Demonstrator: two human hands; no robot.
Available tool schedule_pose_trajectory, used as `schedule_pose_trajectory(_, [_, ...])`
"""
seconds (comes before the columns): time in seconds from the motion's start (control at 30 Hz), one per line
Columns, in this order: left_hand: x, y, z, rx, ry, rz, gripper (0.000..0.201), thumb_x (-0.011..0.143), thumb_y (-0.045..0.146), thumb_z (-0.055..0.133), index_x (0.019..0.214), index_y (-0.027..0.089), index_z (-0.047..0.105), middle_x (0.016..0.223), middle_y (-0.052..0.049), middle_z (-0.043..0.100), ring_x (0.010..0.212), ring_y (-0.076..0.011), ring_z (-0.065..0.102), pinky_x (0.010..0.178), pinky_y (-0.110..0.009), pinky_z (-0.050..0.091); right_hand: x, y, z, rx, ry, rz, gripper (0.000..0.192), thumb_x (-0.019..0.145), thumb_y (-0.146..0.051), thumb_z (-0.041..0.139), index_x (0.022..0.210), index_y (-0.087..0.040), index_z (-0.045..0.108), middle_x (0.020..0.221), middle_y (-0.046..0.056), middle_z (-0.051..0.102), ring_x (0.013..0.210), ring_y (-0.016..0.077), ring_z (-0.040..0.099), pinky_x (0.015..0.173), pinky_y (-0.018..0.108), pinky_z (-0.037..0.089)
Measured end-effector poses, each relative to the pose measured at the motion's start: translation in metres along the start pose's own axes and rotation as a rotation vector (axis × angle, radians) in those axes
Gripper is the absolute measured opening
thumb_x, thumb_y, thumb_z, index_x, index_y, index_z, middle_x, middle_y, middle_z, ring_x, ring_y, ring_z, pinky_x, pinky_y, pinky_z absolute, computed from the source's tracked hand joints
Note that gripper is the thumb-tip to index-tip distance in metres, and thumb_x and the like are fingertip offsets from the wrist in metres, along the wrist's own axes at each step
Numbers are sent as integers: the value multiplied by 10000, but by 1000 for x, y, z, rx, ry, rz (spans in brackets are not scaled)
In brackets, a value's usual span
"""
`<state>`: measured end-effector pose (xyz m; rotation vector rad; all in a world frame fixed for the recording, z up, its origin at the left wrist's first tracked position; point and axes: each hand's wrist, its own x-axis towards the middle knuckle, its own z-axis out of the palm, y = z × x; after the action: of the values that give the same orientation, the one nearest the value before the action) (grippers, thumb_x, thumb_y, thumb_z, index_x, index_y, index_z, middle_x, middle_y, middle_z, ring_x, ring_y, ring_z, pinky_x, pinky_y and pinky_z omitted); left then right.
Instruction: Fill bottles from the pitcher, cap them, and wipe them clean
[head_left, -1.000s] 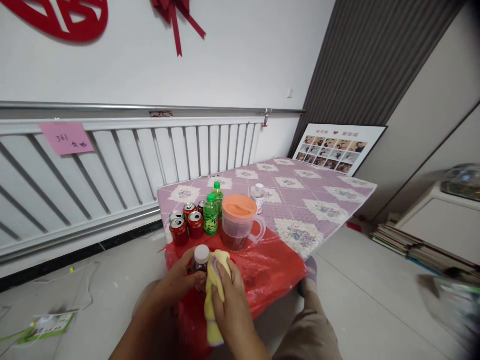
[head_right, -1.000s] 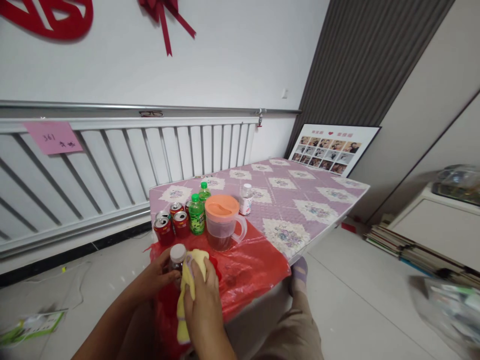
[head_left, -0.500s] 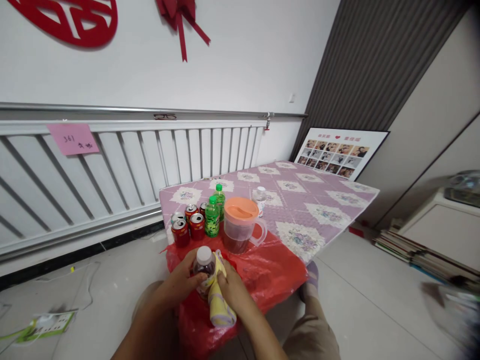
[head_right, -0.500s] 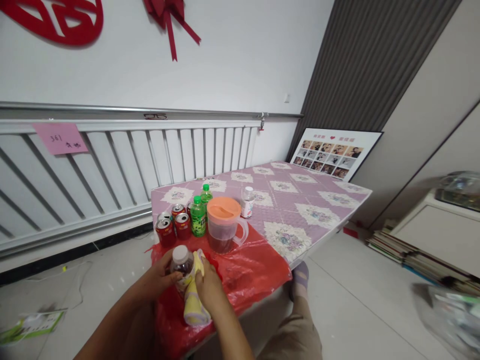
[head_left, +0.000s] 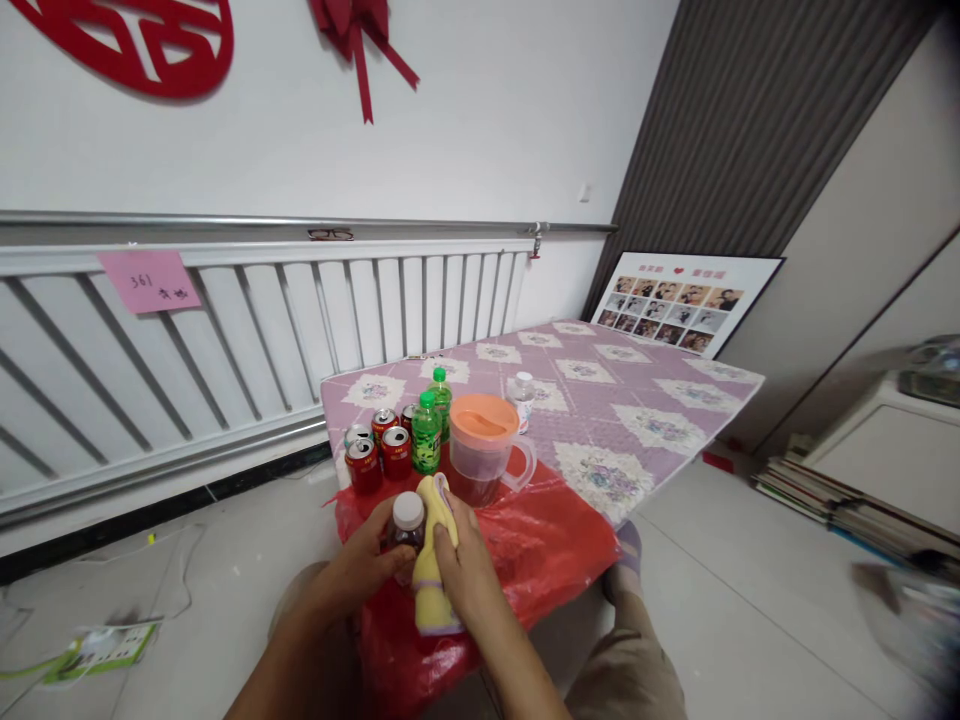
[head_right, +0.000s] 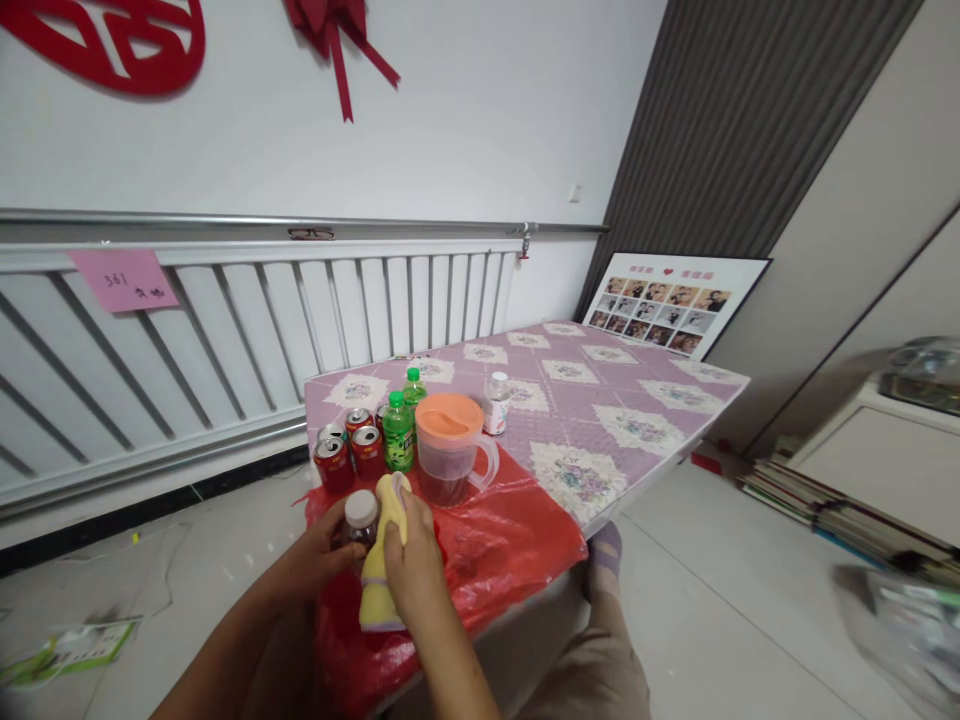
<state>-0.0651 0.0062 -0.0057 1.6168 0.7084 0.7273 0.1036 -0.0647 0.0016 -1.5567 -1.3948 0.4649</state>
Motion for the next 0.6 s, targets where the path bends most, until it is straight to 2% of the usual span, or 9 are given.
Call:
schedule_pose_trajectory(0.13, [1,-4,-1,23,9,15,658,776,268,702,1377,195,444,1324,-112,593,1223,-314,542,1071,-452,410,-11,27,13,-23,-25,60,529,870,-174,430,1387,-109,516,1334,173,599,1257,250,560,1080,436,438])
schedule_pose_trajectory(0.2, [1,-4,-1,28,15,14,649,775,271,702,1368,192,452,1300,-115,609,1200,-312,557,1066,-456,412,-19,32,15,-30,-27,70,541,860,-167,441,1394,-111,507,1346,176,589,1267,255,553,1079,441,440])
schedule_pose_trajectory(0.3, [0,-2,-1,42,24,8,640,768,250,706,1356,188,460,1296,-114,613,1204,-311,551,1070,-461,406,-27,22,13,-37,-12,58,556,882,-179,428,1436,-132,455,1415,165,523,1321,243,495,1111,436,404])
schedule_pose_trajectory(0.47, [-1,5,2,-17,-3,-2,634,778,244,691,1362,203,447,1342,-110,584,1218,-304,548,1047,-456,432,-24,-13,5,-51,52,-62,566,936,-247,424,1496,-210,359,1548,127,332,1432,241,327,1145,439,352])
schedule_pose_trajectory(0.53, [-1,6,3,-26,5,-5,628,783,253,689,1362,210,449,1354,-105,577,1228,-300,543,1055,-451,426,-20,-17,5,-50,59,-90,562,941,-258,430,1497,-233,356,1556,113,319,1437,240,316,1153,443,336])
schedule_pose_trajectory(0.6, [-1,6,3,-18,16,-2,630,780,276,699,1356,200,459,1334,-108,590,1223,-304,543,1053,-450,425,-17,-11,8,-44,69,-62,554,941,-242,410,1491,-207,364,1531,125,365,1415,237,358,1152,445,339])
